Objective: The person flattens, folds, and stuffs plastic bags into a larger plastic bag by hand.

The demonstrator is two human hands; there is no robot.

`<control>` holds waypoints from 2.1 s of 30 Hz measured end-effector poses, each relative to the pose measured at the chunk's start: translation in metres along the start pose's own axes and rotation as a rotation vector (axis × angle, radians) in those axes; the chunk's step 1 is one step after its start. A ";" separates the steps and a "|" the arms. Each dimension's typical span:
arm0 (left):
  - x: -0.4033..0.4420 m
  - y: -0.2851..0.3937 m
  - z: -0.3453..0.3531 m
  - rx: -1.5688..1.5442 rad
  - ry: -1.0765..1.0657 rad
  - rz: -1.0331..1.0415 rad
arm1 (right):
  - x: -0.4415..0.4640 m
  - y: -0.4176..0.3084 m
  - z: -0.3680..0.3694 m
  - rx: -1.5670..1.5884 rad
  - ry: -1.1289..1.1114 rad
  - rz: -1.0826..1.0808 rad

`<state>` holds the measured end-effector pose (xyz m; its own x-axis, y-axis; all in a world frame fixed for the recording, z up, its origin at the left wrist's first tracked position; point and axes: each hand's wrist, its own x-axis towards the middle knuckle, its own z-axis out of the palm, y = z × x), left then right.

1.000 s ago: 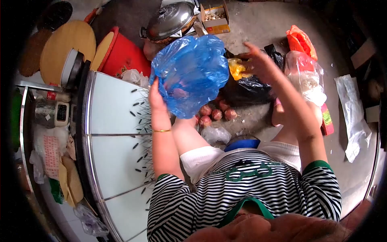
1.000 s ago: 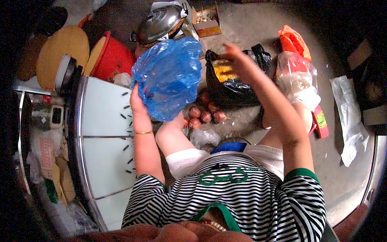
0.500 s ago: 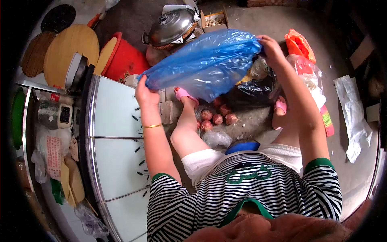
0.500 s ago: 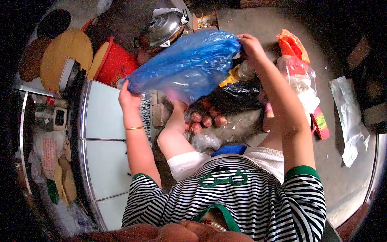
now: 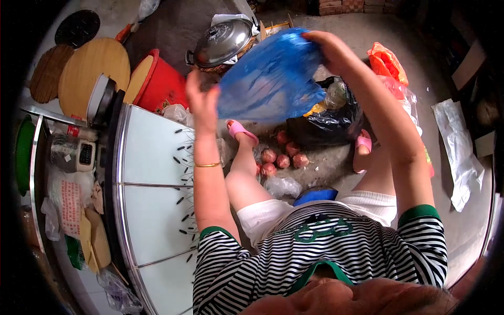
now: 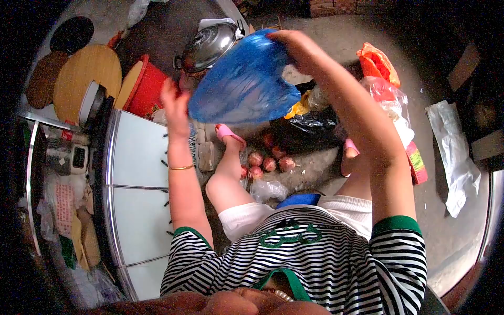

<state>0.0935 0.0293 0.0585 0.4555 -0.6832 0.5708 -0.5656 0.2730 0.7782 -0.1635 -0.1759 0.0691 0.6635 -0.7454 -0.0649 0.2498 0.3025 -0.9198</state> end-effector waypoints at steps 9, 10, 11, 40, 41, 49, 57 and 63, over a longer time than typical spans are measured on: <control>0.015 0.030 0.040 -0.604 -0.056 -0.257 | -0.011 0.029 0.038 -0.803 -0.437 -0.689; 0.016 0.031 0.034 -0.690 -0.019 -0.272 | -0.006 0.040 0.024 -0.919 -0.463 -0.642; 0.016 0.031 0.030 -0.776 0.019 -0.288 | -0.003 0.048 0.014 -1.034 -0.489 -0.592; 0.008 -0.026 -0.038 -0.175 0.150 -0.224 | -0.007 0.070 -0.051 -0.280 0.035 -0.111; 0.007 -0.029 -0.041 -0.168 0.142 -0.225 | -0.007 0.064 -0.057 -0.380 0.041 -0.136; 0.012 -0.041 -0.036 -0.024 0.101 -0.123 | 0.000 0.048 -0.076 -0.431 0.074 -0.206; -0.006 0.015 0.108 -1.118 -0.136 -0.677 | -0.030 0.078 0.033 0.047 -0.206 -0.070; 0.004 0.007 0.139 -1.072 -0.266 -0.531 | 0.014 0.086 0.003 0.081 0.064 -0.244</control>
<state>-0.0035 -0.0657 0.0299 0.2317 -0.9622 0.1431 0.5573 0.2519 0.7912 -0.1303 -0.1584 -0.0097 0.5312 -0.8374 0.1287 0.4542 0.1532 -0.8776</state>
